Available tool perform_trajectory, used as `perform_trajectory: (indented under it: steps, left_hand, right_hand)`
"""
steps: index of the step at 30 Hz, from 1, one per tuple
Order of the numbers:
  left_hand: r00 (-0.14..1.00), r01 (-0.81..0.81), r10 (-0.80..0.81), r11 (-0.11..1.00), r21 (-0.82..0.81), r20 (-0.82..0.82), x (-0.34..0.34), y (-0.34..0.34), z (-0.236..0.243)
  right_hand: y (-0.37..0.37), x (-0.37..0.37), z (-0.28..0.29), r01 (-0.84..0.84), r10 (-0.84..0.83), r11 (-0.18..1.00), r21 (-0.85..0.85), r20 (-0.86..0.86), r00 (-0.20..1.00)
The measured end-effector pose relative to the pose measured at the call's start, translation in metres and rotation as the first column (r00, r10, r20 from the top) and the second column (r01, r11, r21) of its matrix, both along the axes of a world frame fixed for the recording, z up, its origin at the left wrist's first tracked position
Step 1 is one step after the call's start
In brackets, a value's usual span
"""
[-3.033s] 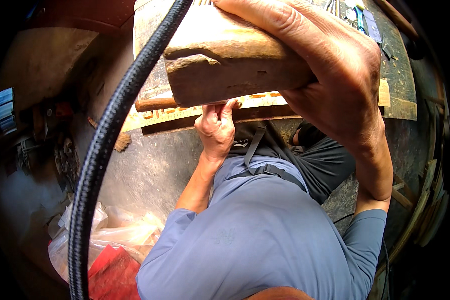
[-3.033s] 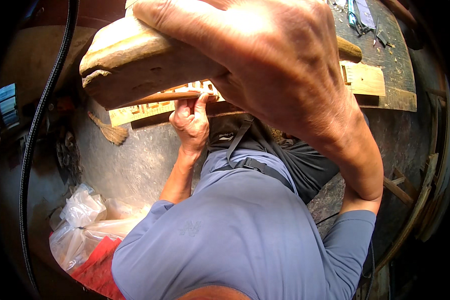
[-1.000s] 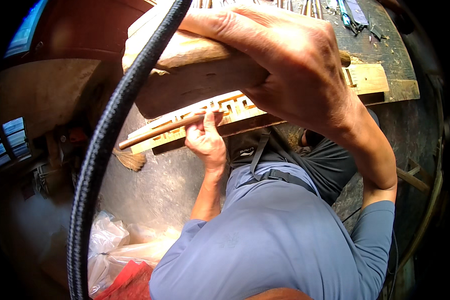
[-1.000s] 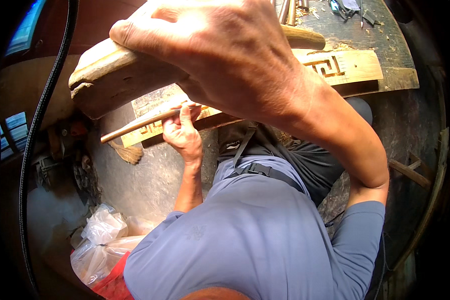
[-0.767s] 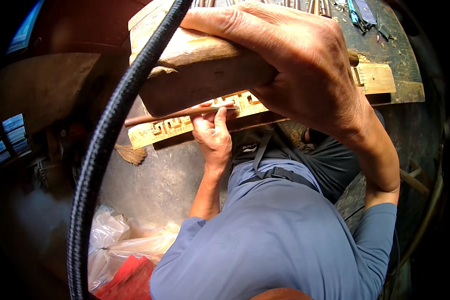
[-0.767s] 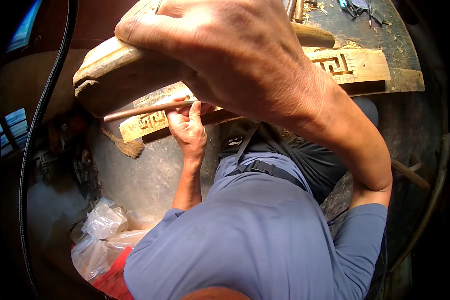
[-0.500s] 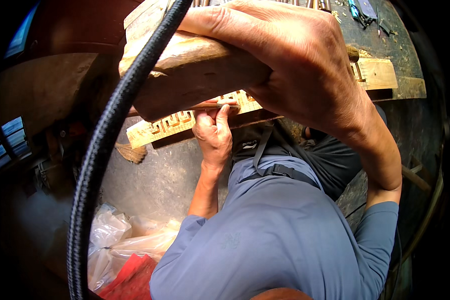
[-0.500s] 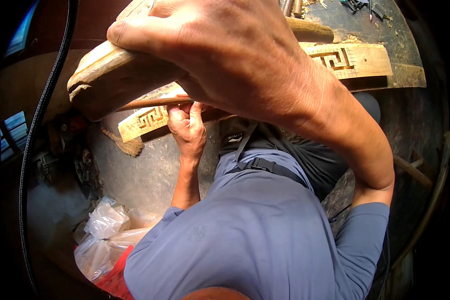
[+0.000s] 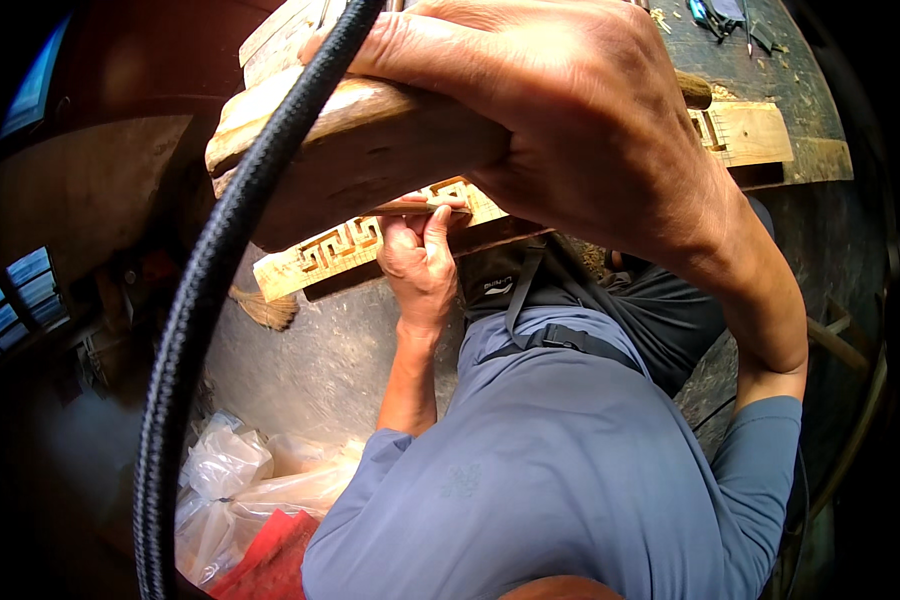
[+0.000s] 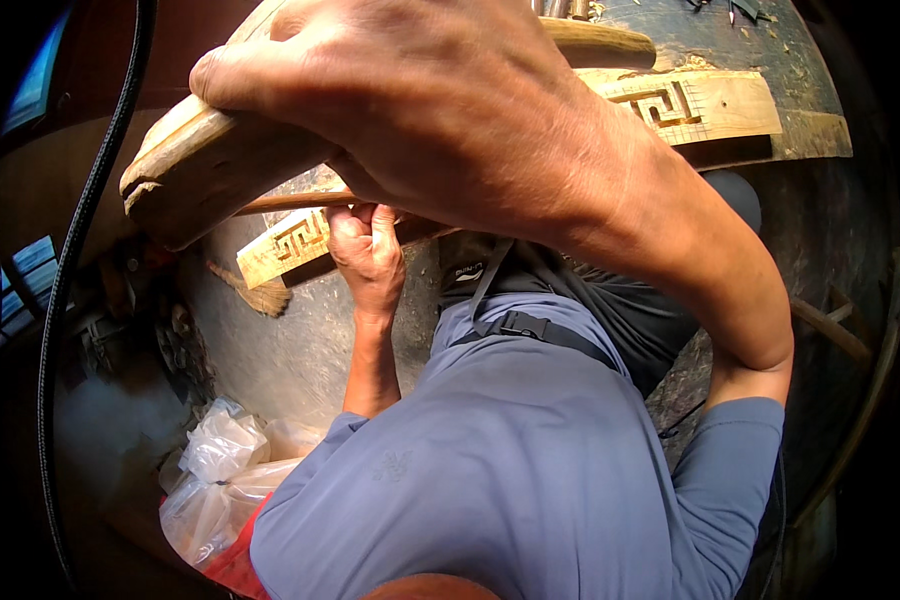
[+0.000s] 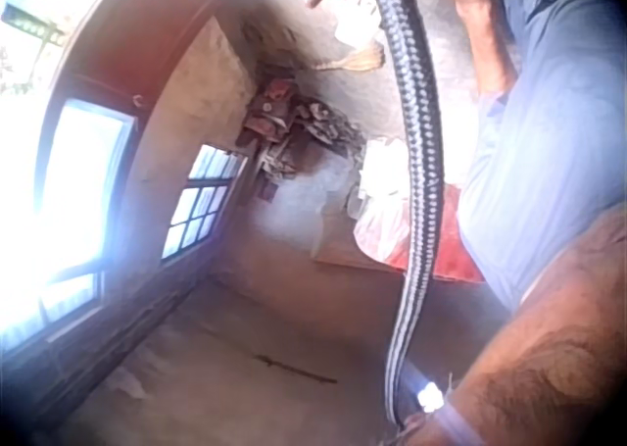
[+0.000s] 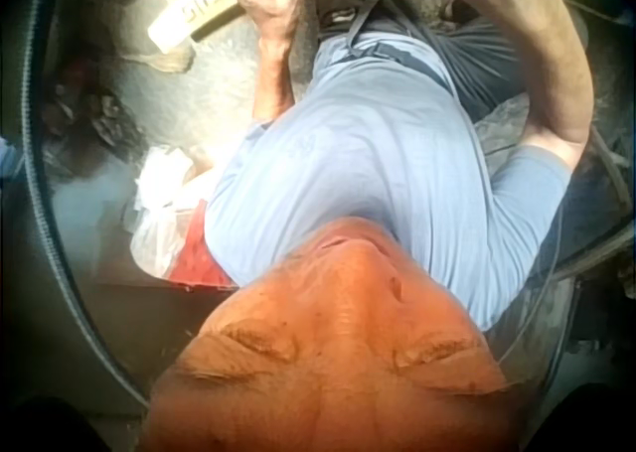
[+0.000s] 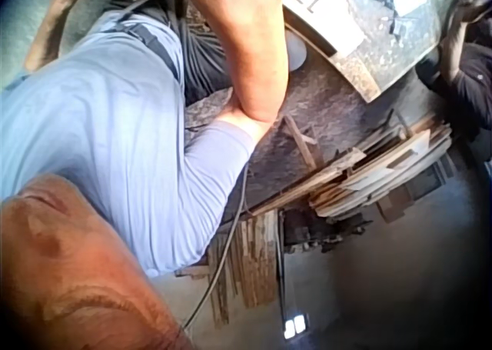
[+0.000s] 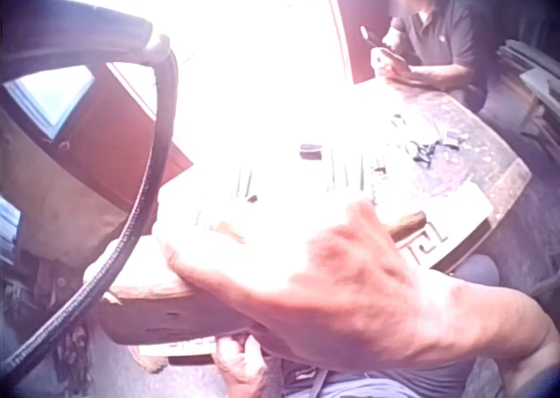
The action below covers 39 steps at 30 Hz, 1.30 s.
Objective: The person carves a decorative geometric pattern into a piece of wood using a wooden mallet and a chisel, then picks up a smaller carving tool to refine the edges.
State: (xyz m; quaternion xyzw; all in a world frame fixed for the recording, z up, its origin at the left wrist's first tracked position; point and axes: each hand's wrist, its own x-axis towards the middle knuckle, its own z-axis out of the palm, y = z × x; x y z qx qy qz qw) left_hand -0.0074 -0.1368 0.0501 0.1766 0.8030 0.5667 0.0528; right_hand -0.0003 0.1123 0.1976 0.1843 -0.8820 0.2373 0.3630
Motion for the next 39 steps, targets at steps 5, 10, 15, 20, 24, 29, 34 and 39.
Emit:
perform_trajectory:
  steps: [5, 10, 15, 20, 24, 29, 34, 39]
  left_hand:
    - [0.999, 0.035, -0.037, 0.999, -0.041, -0.039, -0.002, 0.003, 0.004]
    - [0.988, 0.048, -0.072, 0.984, -0.172, -0.136, -0.003, 0.003, 0.007]
    - [0.988, 0.047, -0.076, 0.977, -0.208, -0.133, -0.006, 0.009, 0.016]
    - [0.996, 0.069, -0.076, 0.987, -0.145, -0.047, -0.009, 0.009, 0.016]
    - [0.996, 0.080, -0.083, 0.989, -0.124, -0.020, -0.012, 0.008, 0.014]
    - [0.996, 0.089, -0.091, 0.985, -0.145, -0.011, -0.014, 0.005, 0.014]
    - [0.994, 0.105, -0.102, 0.983, -0.152, 0.029, -0.016, 0.007, 0.014]
    - [0.959, 0.120, -0.194, 0.939, -0.324, -0.207, -0.013, 0.005, 0.018]
  right_hand:
    - [0.000, -0.003, -0.009, 0.032, -0.033, 0.998, 0.057, 0.024, 0.999]
    - [0.000, -0.006, -0.012, 0.036, -0.036, 0.999, 0.031, -0.010, 0.999]
    - [0.002, -0.023, -0.014, 0.138, -0.098, 0.981, 0.138, -0.262, 0.960]
    - [0.002, -0.020, -0.007, 0.125, -0.101, 0.987, 0.101, -0.213, 0.972]
    - [0.001, -0.027, -0.011, 0.088, -0.075, 0.995, 0.041, -0.244, 0.967]
    - [-0.002, -0.004, 0.016, 0.172, -0.171, 0.964, 0.202, -0.026, 0.985]
    - [0.000, -0.015, -0.002, 0.105, -0.096, 0.994, 0.041, -0.173, 0.980]
    - [-0.007, -0.006, 0.015, 0.182, -0.155, 0.976, 0.117, -0.208, 0.966]
